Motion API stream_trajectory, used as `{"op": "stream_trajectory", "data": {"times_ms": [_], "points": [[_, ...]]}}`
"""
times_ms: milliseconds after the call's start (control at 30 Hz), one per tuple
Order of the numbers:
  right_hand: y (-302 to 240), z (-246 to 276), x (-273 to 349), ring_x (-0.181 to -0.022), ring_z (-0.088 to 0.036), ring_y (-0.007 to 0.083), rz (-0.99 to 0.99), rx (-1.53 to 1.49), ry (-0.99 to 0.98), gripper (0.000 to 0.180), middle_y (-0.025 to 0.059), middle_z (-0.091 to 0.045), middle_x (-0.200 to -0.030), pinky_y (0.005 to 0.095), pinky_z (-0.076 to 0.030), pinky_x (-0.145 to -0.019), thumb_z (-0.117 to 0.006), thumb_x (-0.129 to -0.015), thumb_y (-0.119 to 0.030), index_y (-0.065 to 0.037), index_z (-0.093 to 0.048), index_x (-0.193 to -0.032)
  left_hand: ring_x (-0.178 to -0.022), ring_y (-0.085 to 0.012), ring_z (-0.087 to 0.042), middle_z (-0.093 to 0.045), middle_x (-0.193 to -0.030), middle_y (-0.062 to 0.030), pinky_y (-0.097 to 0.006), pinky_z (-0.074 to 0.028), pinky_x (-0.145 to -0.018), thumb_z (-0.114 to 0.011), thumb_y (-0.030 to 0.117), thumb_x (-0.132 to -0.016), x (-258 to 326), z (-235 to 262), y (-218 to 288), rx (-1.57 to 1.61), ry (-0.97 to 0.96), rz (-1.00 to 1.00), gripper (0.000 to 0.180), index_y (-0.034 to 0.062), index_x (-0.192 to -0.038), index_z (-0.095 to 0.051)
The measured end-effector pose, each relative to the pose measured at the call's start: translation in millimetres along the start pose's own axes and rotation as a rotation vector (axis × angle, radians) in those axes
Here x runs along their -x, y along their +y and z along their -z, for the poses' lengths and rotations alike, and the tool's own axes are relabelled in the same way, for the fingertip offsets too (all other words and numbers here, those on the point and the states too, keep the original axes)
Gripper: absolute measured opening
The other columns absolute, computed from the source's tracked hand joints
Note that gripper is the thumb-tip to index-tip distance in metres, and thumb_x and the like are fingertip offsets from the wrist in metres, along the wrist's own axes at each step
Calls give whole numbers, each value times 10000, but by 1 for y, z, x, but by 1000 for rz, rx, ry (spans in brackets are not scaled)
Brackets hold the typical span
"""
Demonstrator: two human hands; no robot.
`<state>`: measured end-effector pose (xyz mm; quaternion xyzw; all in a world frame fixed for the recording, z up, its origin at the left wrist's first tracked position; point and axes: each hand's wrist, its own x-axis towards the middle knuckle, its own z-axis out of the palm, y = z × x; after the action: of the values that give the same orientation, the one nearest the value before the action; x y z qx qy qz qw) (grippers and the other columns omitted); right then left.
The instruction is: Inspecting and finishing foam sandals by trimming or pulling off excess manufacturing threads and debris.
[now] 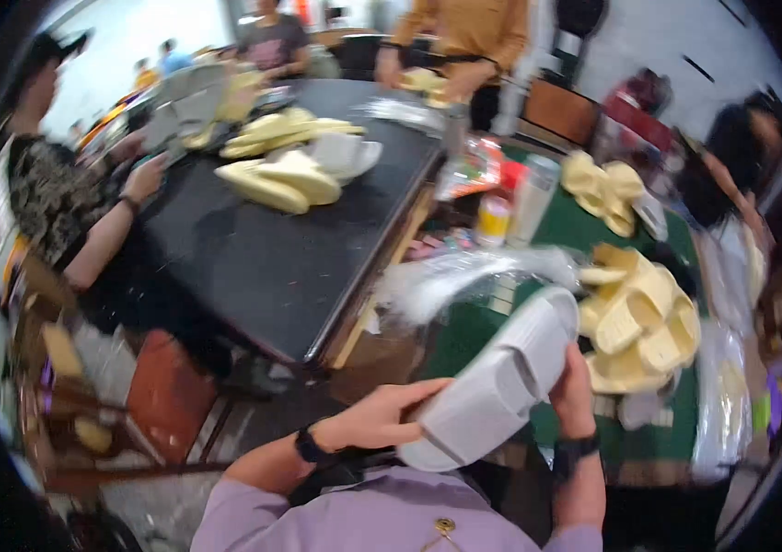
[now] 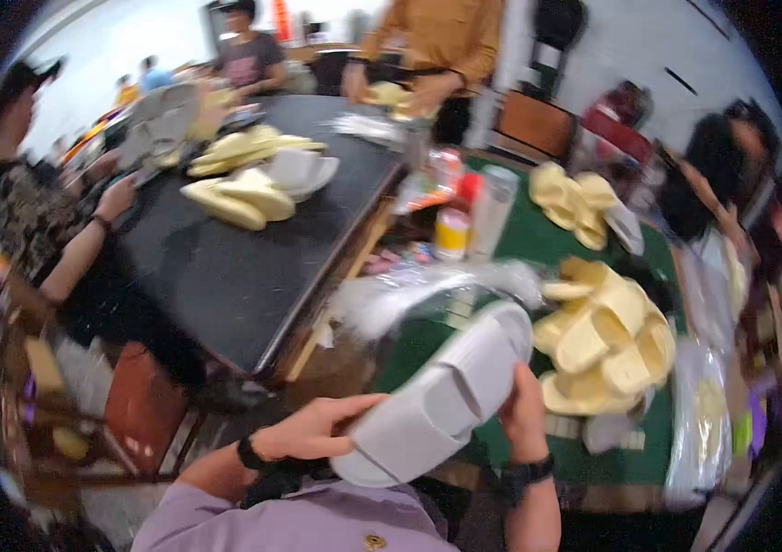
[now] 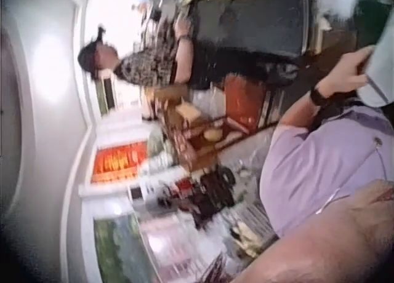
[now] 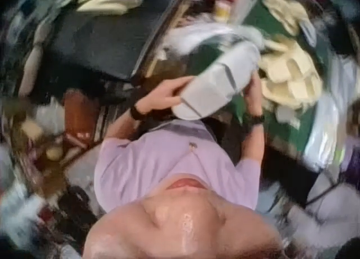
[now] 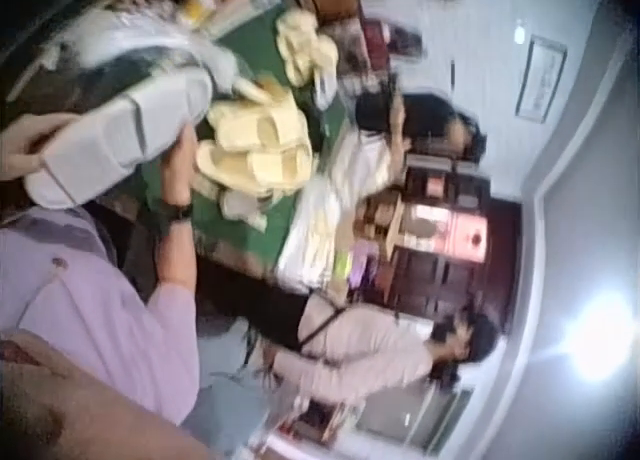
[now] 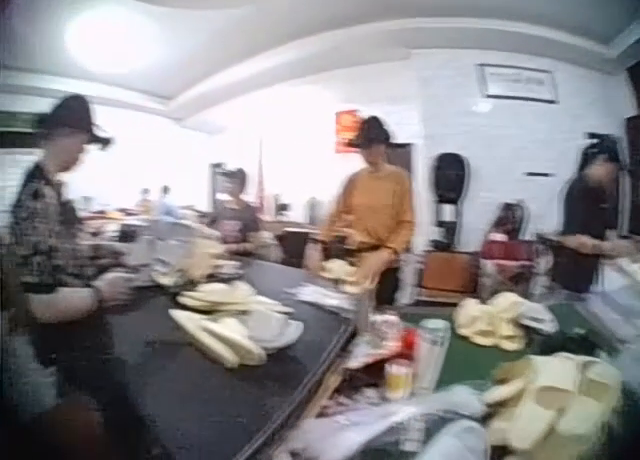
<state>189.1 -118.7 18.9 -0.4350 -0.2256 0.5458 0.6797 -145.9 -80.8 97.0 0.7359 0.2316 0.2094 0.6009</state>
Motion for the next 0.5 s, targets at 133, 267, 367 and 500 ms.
{"op": "stream_trajectory", "data": {"times_ms": [133, 267, 367, 500], "points": [[-2, 30, 14, -1204, -542, 242, -108, -70, 3, 491, 84, -560, -1326, 422, -437, -1009, -488, -972, -348, -46, -468, -1359, -1108, -140, -547, -575, -1241, -85, -301, -437, -942, -615, 164, -916, -9, -2, -30, 271, 110, 255, 553, 32, -1415, -416], [1, 39, 8, -1196, -543, 236, -61, -49, 40, 455, 58, -567, -1318, 419, -419, -1018, -477, -970, -364, -79, -499, -1324, -1066, -111, -529, -559, -1203, -59, -262, -495, -795, -662, 202, -910, -10, -11, -47, 614, 335, 131, 629, 17, -1431, -362], [-2, 40, 7, -1184, -552, 231, -29, -86, 28, 468, 57, -570, -1312, 418, -418, -1018, -479, -967, -384, -74, -506, -1317, -969, -82, -548, -569, -1149, -31, -222, -497, -752, -667, 209, -908, -6, -8, -52, 727, 278, 313, 557, 41, -1380, -424], [-1, 25, 10, -1140, -590, 229, -110, -40, 227, 474, 29, -595, -1277, 449, -500, -902, -432, -972, -454, -140, -514, -1317, -919, -78, -568, -570, -1086, -19, -224, -514, -715, -607, 160, -932, -9, -7, -52, 679, 294, 282, 493, 47, -1375, -422]]}}
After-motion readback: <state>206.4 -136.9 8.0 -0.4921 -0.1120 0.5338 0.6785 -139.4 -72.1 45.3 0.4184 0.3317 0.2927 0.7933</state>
